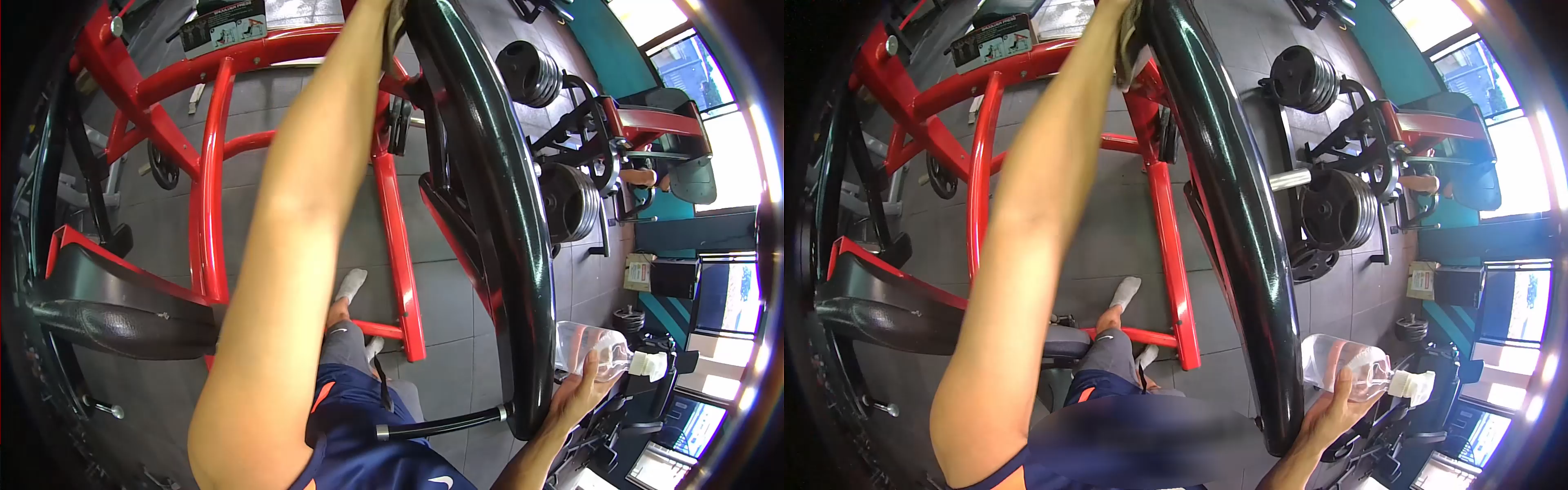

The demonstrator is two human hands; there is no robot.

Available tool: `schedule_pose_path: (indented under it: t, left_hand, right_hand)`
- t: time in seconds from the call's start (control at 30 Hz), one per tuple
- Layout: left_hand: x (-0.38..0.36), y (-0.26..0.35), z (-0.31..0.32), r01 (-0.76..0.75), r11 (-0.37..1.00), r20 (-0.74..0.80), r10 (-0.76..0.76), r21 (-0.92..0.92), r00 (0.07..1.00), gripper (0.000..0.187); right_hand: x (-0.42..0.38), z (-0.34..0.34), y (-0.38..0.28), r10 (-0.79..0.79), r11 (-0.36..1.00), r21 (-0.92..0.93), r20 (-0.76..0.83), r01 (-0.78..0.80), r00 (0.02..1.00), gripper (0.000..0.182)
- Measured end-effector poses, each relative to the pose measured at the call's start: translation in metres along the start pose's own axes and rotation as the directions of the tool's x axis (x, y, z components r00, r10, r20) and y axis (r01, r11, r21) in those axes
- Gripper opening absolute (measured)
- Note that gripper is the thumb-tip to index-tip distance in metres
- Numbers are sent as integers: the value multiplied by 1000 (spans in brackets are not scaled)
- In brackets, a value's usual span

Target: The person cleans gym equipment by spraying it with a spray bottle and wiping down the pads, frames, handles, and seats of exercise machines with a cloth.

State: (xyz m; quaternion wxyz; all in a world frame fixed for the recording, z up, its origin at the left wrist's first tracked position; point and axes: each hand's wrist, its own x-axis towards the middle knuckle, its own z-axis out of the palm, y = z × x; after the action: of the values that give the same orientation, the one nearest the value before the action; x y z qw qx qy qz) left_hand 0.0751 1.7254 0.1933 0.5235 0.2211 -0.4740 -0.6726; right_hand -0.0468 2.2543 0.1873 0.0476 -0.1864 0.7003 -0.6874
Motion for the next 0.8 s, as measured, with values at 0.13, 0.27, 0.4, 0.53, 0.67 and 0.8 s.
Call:
schedule_pose_path:
  t: [0.13,0.27,0.4,0.53,0.67,0.8]
  left_hand:
    - [-92,-20,27,131,907,-287,-259,-399,922,56]
    - [-258,-87,85,-158,903,71,142,399,987,27]
    - [-371,-156,135,-612,622,202,602,488,773,26]
    - [-293,-225,105,-262,829,446,18,494,895,39]
    - [-186,-270,72,-126,771,-12,170,624,985,41]
    - [-38,-251,5,-170,835,-161,293,523,942,37]
  right_hand:
    - [0,1,-3,1,999,-43,-18,-1,1000,69]
    - [-2,7,-8,-35,998,-51,19,36,999,69]
    - [1,1,-3,-88,991,-99,6,88,996,69]
    - [-3,8,-8,-90,989,-121,-40,84,995,66]
    - [-2,0,-7,-50,988,-145,-2,49,999,68]
    - [-5,1,-9,-54,986,-163,-85,40,995,64]
